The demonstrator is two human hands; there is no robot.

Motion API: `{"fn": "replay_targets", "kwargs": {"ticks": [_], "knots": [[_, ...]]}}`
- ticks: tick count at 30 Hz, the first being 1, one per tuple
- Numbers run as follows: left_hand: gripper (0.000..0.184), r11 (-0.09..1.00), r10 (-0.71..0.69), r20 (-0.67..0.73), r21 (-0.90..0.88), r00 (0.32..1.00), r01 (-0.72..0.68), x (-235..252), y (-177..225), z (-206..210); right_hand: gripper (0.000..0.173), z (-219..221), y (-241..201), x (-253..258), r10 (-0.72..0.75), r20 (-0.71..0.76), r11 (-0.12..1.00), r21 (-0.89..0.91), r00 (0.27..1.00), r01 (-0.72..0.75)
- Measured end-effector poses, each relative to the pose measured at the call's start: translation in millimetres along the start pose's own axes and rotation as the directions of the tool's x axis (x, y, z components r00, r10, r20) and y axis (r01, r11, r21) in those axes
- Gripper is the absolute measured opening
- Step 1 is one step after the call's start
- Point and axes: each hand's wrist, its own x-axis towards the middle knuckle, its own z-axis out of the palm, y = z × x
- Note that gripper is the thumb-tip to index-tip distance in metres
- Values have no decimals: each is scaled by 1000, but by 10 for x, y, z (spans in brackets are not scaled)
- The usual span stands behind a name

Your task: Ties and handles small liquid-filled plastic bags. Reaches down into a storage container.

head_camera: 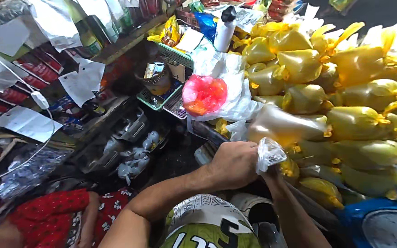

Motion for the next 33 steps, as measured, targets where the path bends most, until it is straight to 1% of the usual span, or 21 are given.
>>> {"fn": "replay_targets", "kwargs": {"ticks": [2, 3, 5, 7, 9, 11, 12, 13, 15, 16, 18, 20, 21, 23, 24, 25, 26, 28, 30, 32, 33], "knots": [[15, 999, -16, 79, 47, 997, 12, -6, 17, -71, 35, -131, 162, 164, -300, -22, 951, 77, 954, 301], [16, 999, -18, 107, 32, 994, 14, -13, 47, -101, 34, -164, 196, 241, -367, -11, 923, 119, 930, 365], [18, 997, -22, 118, -65, 993, 30, -28, 95, -139, 27, -149, 154, 273, -266, 66, 948, 198, 962, 248], [15, 992, -9, 48, -129, 999, 15, -13, 52, -121, 21, -108, 21, 164, 53, 137, 990, 121, 989, -70], [12, 998, -8, 54, -61, 999, 11, 2, 31, -93, 21, -107, 114, 92, -88, -20, 996, 10, 996, 89], [16, 999, -25, 121, -21, 992, 27, 39, 74, -157, 28, -284, 165, 249, -307, -14, 950, 54, 952, 307], [19, 997, -41, 149, -60, 988, 51, 60, 103, -195, 28, -346, 136, 309, -336, 6, 936, 111, 942, 334], [21, 988, -51, 167, -135, 985, 74, 72, 109, -211, 25, -362, 87, 312, -285, 27, 941, 200, 958, 274], [17, 962, -53, 151, -259, 987, 91, 100, 59, -190, 16, -295, 55, 171, 15, 53, 934, 356, 999, -33], [14, 963, -62, 127, -253, 990, 93, 115, 33, -157, 20, -240, 162, 65, 85, 19, 953, 292, 996, -87], [12, 989, -70, 122, -118, 990, 85, 97, 48, -111, 28, -302, 196, 45, -18, 24, 999, 50, 1000, 17], [15, 999, -22, 179, -31, 984, 28, 133, 103, -130, 31, -454, 185, 160, -220, 38, 975, 52, 975, 218], [16, 997, -12, 206, -68, 979, 27, 166, 137, -158, 29, -504, 136, 188, -218, 50, 972, 105, 975, 212], [15, 962, -27, 188, -260, 982, 76, 200, 130, -185, 17, -520, -58, 100, 101, 145, 965, 226, 984, -133], [11, 938, -49, 144, -335, 988, 95, 194, 81, -162, 14, -481, -16, 22, 233, 179, 939, 216, 956, -269], [11, 925, -98, 115, -355, 989, 133, 182, 32, -132, 22, -459, -14, -29, 321, 187, 934, 100, 928, -343], [12, 932, -138, 108, -322, 985, 166, 167, -16, -87, 30, -393, 9, -14, 311, 108, 949, 19, 944, -314], [14, 972, -143, 155, -162, 977, 168, 163, -65, -15, 35, -370, 196, 48, 57, 66, 997, -50, 996, -54], [14, 987, -108, 235, -90, 966, 132, 201, -49, -26, 35, -507, 294, 140, -140, 156, 990, -5, 978, 142], [18, 942, -58, 241, -309, 969, 133, 307, -90, -95, 25, -545, 191, 164, -103, 239, 994, 54, 966, 92], [23, 851, -55, 203, -503, 978, 153, 364, -170, -82, 19, -527, 75, 106, 36, 313, 998, 43, 949, -52]]}}
